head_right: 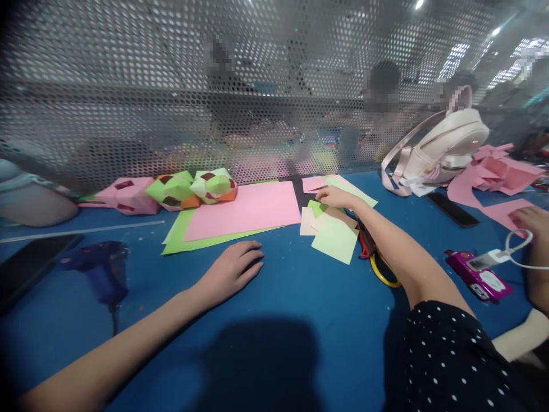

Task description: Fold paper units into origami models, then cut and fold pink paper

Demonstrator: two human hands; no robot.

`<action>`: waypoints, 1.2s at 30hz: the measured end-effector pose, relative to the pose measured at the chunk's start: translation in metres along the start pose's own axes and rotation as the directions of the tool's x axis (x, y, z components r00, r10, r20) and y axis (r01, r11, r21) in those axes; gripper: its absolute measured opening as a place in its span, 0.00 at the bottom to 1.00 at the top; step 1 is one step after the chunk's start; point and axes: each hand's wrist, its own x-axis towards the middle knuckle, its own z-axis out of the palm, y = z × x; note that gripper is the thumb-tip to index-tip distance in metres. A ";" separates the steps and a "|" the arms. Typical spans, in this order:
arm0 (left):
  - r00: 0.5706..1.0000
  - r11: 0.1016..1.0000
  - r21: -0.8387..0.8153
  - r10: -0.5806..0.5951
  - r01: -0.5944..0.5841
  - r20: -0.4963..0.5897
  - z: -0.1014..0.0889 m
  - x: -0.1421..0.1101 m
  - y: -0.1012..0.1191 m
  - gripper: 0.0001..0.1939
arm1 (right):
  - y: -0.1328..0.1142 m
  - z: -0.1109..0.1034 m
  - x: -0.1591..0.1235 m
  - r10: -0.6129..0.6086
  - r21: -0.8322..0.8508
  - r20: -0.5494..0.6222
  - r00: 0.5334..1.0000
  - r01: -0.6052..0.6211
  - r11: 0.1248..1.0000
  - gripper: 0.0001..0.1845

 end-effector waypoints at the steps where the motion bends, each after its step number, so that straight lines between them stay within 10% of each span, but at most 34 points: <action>1: 1.000 1.000 -0.005 -0.005 0.005 0.002 0.000 0.000 0.000 0.13 | -0.001 -0.004 -0.004 -0.002 0.009 0.012 1.000 0.002 1.000 0.16; 13: 0.996 0.989 -0.130 -0.056 0.065 0.073 0.000 0.026 0.019 0.10 | -0.046 0.017 -0.057 -0.062 0.186 0.125 0.990 0.038 0.982 0.27; 24: 0.979 0.973 -0.113 -0.194 0.199 0.055 0.017 0.060 0.022 0.15 | -0.083 0.048 -0.078 -0.031 0.275 -0.007 1.000 0.031 0.961 0.43; 36: 0.893 0.742 -0.517 -0.435 0.426 0.112 0.012 0.058 0.022 0.25 | -0.091 0.060 -0.088 -0.013 0.642 -0.317 0.948 0.225 0.733 0.27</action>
